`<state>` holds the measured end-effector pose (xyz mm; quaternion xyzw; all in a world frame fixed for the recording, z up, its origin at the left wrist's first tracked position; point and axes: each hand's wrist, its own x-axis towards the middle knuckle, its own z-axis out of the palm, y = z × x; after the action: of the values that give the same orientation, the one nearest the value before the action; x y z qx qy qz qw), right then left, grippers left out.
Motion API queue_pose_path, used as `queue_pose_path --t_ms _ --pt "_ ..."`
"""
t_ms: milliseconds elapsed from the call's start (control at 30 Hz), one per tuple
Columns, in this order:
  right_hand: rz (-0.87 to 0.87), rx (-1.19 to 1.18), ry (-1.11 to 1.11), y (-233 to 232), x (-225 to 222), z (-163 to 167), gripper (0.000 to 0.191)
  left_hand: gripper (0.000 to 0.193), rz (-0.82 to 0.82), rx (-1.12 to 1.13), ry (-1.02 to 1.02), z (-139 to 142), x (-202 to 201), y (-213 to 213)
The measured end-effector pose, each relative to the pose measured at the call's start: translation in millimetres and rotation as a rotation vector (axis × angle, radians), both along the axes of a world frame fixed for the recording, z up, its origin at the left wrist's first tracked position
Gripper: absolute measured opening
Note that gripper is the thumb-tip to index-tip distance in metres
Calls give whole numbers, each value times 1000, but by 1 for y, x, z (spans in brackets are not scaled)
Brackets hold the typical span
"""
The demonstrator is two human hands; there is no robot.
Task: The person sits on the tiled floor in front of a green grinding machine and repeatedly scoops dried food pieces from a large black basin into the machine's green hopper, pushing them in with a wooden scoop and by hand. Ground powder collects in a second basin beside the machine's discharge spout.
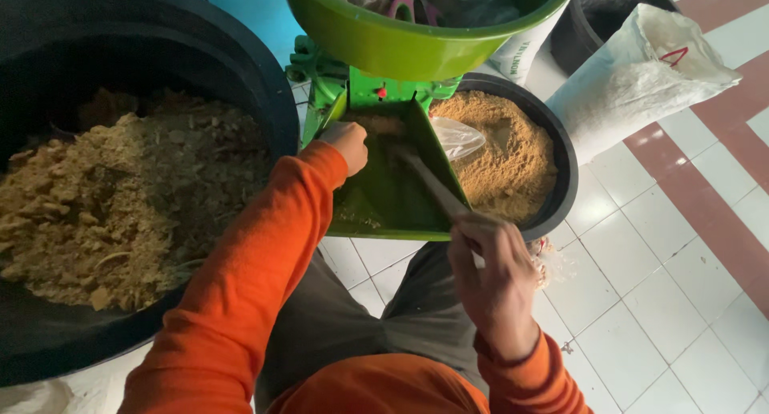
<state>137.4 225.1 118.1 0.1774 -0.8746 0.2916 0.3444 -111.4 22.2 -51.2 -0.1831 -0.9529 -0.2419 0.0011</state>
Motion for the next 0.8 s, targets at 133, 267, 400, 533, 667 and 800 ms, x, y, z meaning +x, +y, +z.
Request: queue_pose_path --t_ms 133,267,400,533,667,800 --pt "116 28 -55 -11 -27 -5 19 16 -17 -123 -146 -1 0 -1" --pt "38 -70 -73 -6 -13 -3 16 18 -74 211 418 -8 -4 -3" --pt "78 0 -51 -9 -9 -7 18 18 35 233 331 -4 -1 -4" --pt "-8 -14 -50 -15 -32 -12 17 24 -4 326 506 25 22 -12" --pt "-35 -94 -70 17 7 2 15 16 13 129 128 62 69 -29" --pt "-80 -60 -90 29 16 2 15 27 -90 221 243 82 129 -32"
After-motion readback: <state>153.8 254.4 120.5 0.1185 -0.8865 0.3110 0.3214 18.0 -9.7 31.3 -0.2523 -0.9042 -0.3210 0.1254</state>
